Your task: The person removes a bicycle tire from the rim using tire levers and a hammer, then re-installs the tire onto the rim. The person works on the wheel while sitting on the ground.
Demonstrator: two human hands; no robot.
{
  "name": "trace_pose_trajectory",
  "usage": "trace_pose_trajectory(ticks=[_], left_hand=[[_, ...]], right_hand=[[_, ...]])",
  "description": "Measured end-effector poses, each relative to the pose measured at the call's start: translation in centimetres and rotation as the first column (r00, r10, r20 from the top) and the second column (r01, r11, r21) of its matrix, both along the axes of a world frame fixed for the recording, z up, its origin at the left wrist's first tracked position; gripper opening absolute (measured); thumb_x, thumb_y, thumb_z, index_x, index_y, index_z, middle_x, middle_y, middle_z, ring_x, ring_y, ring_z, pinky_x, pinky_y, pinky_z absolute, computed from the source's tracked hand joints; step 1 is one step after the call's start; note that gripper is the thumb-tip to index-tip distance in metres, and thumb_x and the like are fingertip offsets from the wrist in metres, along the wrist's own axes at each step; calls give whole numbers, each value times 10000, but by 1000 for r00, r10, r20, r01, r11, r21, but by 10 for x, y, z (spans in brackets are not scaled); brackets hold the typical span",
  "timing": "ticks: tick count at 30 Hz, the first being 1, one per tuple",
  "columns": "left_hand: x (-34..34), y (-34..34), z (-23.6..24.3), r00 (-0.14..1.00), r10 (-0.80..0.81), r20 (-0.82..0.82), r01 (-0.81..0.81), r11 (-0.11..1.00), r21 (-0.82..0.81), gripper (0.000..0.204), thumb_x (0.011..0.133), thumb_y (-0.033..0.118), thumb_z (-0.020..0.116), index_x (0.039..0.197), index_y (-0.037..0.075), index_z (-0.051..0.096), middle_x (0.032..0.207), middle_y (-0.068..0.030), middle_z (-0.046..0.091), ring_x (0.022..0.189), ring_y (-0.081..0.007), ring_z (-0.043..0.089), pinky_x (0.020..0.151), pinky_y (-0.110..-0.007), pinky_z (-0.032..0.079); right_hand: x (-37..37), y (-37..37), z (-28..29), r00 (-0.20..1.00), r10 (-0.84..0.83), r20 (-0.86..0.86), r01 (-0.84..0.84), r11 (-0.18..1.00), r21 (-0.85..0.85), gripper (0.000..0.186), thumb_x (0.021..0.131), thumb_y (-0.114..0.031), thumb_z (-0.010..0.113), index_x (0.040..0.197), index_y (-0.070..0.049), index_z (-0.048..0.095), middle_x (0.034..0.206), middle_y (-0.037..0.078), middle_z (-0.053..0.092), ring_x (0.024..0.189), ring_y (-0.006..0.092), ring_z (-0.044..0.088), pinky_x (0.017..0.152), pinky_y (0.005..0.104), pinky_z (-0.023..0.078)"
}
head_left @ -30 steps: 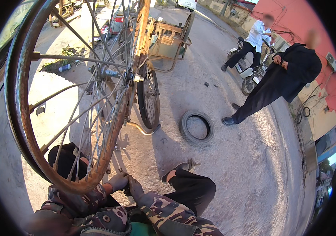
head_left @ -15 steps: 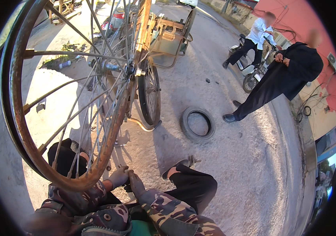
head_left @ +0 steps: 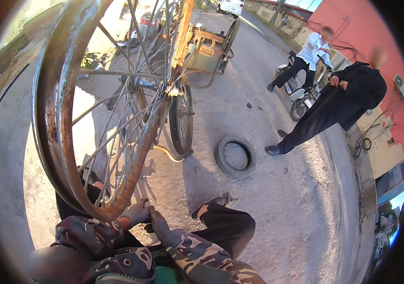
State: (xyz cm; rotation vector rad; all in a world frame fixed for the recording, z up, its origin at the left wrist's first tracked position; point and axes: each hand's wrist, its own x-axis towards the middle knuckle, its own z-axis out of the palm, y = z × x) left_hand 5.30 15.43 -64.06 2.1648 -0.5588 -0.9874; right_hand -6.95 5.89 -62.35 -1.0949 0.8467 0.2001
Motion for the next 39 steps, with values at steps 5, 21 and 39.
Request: trace_pose_trajectory(ticks=[5,21,39], left_hand=[[4,12,-33,999,-27,-22,27,999,16,484,1052,325,591,1434,28,584,1086,-240,756,887,-313,781,790,-397,619],[17,5,31,982,186,-31,-189,958,-215,721,992,341,681,1539,-59,436,1056,-230,729,895,-304,747,791,-402,587],[115,30,7,598,57,-799,-719,477,-505,602,1064,303,624,1523,-44,448,1310,-265,662,1117,-349,705,924,-443,591]], right_hand=[[1,2,-16,996,76,-41,-75,997,29,667,1068,-663,425,1413,-104,542,983,120,767,615,197,703,540,320,582],[1,6,-6,984,172,48,-174,984,43,540,1098,-546,470,1384,-97,563,1031,130,743,653,168,674,611,312,585],[9,16,-13,948,314,45,-315,949,23,565,1064,-483,573,1423,-47,560,1026,154,724,619,175,650,527,317,519]])
